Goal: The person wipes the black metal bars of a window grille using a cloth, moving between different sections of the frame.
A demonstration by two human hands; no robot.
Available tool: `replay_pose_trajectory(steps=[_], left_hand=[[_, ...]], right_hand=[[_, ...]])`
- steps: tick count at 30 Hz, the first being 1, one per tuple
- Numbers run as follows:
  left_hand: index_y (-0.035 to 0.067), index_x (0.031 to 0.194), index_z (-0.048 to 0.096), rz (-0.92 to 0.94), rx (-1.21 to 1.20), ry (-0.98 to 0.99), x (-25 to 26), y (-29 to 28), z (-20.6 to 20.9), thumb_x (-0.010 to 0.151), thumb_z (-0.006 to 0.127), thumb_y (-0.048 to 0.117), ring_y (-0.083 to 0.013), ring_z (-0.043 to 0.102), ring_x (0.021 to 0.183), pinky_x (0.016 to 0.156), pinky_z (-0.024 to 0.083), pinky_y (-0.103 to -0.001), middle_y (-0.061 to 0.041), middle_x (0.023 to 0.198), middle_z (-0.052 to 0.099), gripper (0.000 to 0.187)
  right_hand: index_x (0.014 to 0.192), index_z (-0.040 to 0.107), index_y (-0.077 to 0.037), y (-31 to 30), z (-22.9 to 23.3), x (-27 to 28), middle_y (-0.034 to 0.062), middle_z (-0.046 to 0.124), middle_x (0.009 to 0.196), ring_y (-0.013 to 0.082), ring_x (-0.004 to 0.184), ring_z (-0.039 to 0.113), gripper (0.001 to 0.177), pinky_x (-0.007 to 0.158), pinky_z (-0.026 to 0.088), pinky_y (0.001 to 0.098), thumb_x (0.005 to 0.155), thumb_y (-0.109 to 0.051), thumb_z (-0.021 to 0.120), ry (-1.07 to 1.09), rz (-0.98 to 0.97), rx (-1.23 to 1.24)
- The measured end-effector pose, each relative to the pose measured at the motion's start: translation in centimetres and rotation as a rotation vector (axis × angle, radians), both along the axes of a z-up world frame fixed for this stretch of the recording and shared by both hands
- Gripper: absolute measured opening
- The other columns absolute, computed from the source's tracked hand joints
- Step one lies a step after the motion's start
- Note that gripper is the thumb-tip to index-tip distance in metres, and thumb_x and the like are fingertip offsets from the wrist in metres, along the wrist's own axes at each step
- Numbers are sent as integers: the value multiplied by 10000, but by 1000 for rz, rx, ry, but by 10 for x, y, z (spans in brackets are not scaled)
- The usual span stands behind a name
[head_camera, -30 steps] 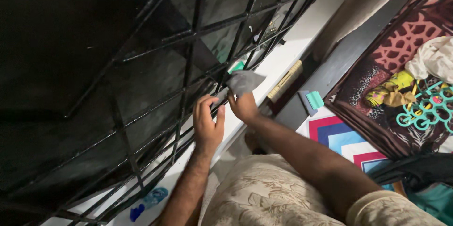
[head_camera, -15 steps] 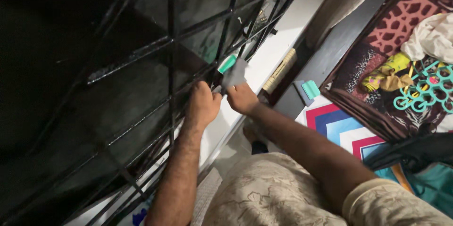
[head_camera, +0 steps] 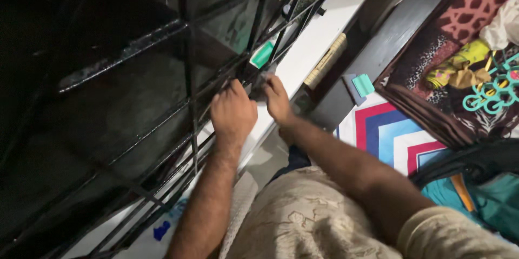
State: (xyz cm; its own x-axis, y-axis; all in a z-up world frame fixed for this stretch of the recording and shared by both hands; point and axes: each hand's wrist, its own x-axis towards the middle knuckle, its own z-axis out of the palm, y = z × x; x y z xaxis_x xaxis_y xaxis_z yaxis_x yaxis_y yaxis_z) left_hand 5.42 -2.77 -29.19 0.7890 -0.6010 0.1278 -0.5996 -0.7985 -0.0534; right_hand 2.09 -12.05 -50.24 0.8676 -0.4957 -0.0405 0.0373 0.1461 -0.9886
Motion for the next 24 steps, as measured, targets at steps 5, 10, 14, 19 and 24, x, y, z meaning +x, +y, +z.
replay_pose_trajectory(steps=[5, 10, 14, 19, 24], left_hand=[[-112, 1296, 539, -72, -17, -223, -18, 3, 3, 762, 638, 187, -298, 593, 906, 869, 453, -429, -156, 999, 652, 620], [-127, 1323, 517, -44, -14, -169, -20, -3, 4, 789, 661, 198, -310, 574, 934, 891, 439, -441, -167, 1015, 633, 642], [-154, 1336, 480, -66, -47, -100, -23, -3, 8, 734, 687, 213, -332, 575, 990, 915, 430, -450, -213, 1088, 631, 735], [-146, 1357, 462, -158, -91, -225, -28, 5, 8, 712, 651, 162, -366, 568, 1232, 1065, 398, -480, -276, 1274, 625, 740], [90, 1294, 601, -236, -457, 313, -55, 44, -56, 921, 615, 144, -280, 661, 1127, 975, 534, -390, -103, 1231, 687, 378]], right_hand=[[1516, 401, 90, 17, -37, -15, 343, 362, 1566, 501, 1475, 295, 628, 1213, 223, 492, 927, -45, 570, -13, 92, -541], [1549, 371, 0, 23, -21, -24, 245, 346, 1607, 436, 1540, 231, 669, 1280, 209, 479, 940, -170, 589, 259, 369, -687], [1543, 393, -128, 10, -12, -42, 89, 362, 1619, 375, 1561, 134, 696, 1211, 94, 672, 878, -181, 591, 392, 492, -1246], [1537, 433, -141, -13, 3, -38, 64, 376, 1590, 342, 1544, 128, 733, 1198, 93, 701, 830, -226, 602, 380, 501, -1407], [1476, 475, -114, -34, 9, -29, 78, 392, 1611, 384, 1585, 136, 602, 1195, 117, 737, 902, -209, 630, 277, 315, -1378]])
